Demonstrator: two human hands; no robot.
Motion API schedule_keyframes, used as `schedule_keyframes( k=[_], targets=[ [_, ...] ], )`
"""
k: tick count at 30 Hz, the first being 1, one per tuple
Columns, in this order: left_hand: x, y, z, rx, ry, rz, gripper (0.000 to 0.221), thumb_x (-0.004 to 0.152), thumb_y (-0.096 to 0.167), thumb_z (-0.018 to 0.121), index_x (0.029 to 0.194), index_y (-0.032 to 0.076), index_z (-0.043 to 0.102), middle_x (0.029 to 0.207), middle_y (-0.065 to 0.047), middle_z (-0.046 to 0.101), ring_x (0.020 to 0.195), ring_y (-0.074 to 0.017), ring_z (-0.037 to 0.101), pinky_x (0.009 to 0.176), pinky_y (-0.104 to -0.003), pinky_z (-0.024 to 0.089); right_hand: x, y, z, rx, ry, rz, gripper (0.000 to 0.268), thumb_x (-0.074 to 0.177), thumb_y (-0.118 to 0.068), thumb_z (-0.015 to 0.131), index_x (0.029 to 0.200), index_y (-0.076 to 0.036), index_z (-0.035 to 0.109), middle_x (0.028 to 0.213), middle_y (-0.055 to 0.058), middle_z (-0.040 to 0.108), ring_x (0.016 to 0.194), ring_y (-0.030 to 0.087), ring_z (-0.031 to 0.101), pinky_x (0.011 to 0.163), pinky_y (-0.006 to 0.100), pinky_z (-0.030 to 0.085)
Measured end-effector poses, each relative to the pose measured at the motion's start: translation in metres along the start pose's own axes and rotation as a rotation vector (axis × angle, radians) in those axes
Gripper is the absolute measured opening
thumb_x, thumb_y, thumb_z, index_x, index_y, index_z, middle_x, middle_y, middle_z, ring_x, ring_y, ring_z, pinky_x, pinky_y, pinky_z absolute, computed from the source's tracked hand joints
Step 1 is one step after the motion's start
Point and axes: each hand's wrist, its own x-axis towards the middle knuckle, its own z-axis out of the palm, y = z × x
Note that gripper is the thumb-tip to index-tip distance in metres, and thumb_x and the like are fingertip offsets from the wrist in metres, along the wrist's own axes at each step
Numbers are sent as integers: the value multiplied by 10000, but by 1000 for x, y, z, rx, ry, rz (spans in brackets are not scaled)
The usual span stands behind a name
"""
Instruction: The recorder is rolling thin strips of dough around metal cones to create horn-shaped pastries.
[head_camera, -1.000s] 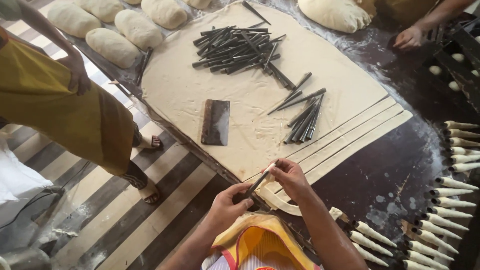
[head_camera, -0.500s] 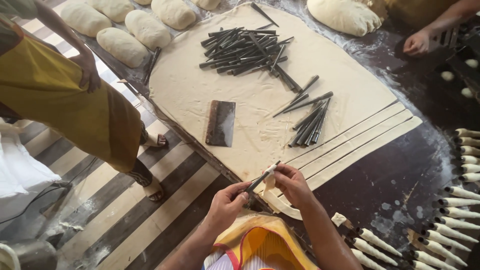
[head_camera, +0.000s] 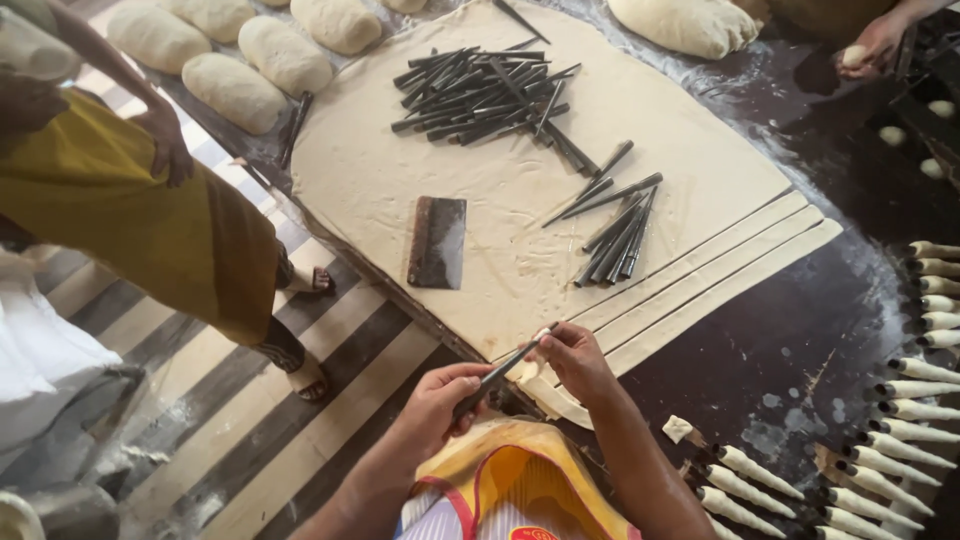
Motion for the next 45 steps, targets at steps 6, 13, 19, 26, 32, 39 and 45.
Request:
schedule_keyframes(
  k=[6,13,19,26,32,39,45],
  targets=[
    [-16,14,30,984,313,669,294,838,72,697,1123,87,771,831,-63,711,723,-213,680,636,-335,556,0,10,-5,-166,129,27,233,1004,-88,689,1163,84,697,1084,149,738,999,190,683,899,321,543],
    [1,-14,9,1078,274,756,340,811,63,736,1147,107,759,970,-118,692,907,-299,692,789,-381,567,-13,6,8,135,60,13,327,983,-97,604,1232,114,626,1130,230,750,1017,271,730,932,377,585],
    [40,-54,-21,97,94,-173,330,982,265,635,1202,42,743,955,-155,747,680,-196,523,569,-307,375,-9,44,-18,153,147,-27,271,1054,-104,584,1256,75,602,1129,221,707,996,292,732,916,416,601],
    [11,-27,3,1126,231,1021,295,959,167,748,1237,70,762,870,-71,698,797,-154,604,701,-286,491,-2,48,-10,171,98,-65,381,1029,-109,565,1372,53,585,1223,247,714,1027,278,718,894,375,574],
    [22,-46,-7,226,3,98,277,1057,252,612,1178,33,729,895,-74,725,619,-73,523,498,-233,406,-9,26,4,115,-18,-111,381,1047,-102,553,1381,77,522,1280,254,659,1231,340,664,1097,464,516],
    [36,-49,-12,-212,-83,-170,338,1000,306,579,1123,21,714,791,-80,718,522,-86,551,419,-224,404,-11,31,-33,233,-128,30,392,1103,-70,522,1456,101,515,1369,312,620,1133,367,661,1017,480,507],
    [34,-52,-8,164,4,328,314,1068,191,603,1289,-2,713,889,-64,642,657,-69,495,548,-218,388,-7,10,3,161,-49,39,424,1027,-32,529,1442,52,509,1364,257,626,1226,343,638,1045,463,512]
  ],
)
